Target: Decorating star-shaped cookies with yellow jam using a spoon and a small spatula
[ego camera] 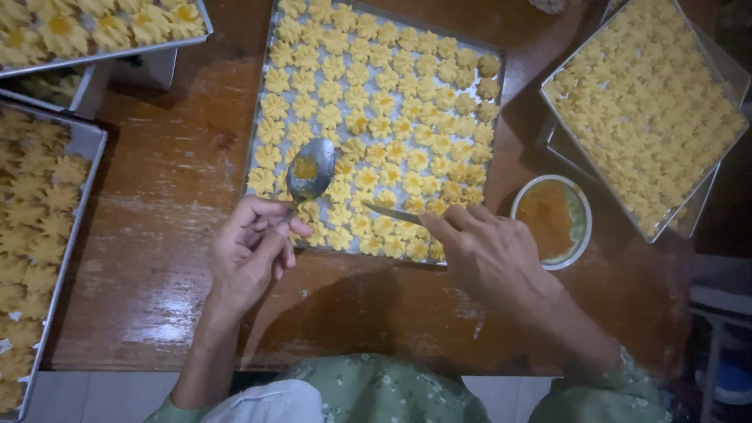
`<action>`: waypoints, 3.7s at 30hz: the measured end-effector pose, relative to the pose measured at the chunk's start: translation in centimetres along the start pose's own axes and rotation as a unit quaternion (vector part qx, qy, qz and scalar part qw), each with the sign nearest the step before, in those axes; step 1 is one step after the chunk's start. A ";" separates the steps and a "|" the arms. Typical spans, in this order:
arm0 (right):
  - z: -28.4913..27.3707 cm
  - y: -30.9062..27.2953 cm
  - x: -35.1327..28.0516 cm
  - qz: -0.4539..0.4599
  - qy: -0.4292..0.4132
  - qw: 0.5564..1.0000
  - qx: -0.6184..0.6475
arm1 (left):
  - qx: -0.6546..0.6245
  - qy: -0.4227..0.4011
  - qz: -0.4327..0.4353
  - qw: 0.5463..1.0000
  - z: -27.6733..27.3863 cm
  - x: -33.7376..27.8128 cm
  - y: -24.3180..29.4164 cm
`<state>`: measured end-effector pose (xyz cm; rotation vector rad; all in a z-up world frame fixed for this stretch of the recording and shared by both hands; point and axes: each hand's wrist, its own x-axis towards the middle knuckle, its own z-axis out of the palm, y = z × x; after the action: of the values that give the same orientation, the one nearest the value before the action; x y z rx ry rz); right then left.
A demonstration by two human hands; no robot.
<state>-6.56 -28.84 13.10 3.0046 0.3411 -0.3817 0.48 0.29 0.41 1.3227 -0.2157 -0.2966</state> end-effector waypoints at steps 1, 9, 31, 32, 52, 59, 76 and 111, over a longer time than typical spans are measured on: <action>-0.5 0.0 0.1 0.000 0.000 1.000 0.000 | 0.000 0.000 0.000 1.000 0.0 0.0 0.0; -2.8 -0.4 0.8 -0.013 -0.032 0.999 -0.013 | -0.009 -0.005 -0.002 1.000 0.0 0.0 0.5; -2.0 -1.9 0.5 -0.124 0.342 0.927 0.095 | -0.008 0.071 0.026 0.997 0.6 0.2 -0.1; -2.1 -2.2 0.8 -0.130 0.357 0.922 0.070 | 0.002 0.068 0.022 0.997 0.6 0.2 -0.2; -1.5 -3.2 1.8 -0.096 0.408 0.908 0.023 | 0.084 0.053 0.069 0.993 0.6 0.4 -0.3; -1.0 -3.1 2.1 -0.106 0.393 0.913 0.005 | 0.079 0.040 0.084 0.993 0.5 0.3 0.0; -1.7 -3.4 1.8 -0.081 0.397 0.914 0.014 | 0.053 0.061 0.028 0.996 0.8 0.2 -1.4; -1.2 -2.4 1.9 -0.050 0.418 0.900 -0.115 | 0.159 0.043 0.089 0.982 1.2 -0.4 1.1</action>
<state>-5.05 -25.94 13.57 2.7367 0.5437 0.9148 -0.18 -0.45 1.77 1.6172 -0.3154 -0.0532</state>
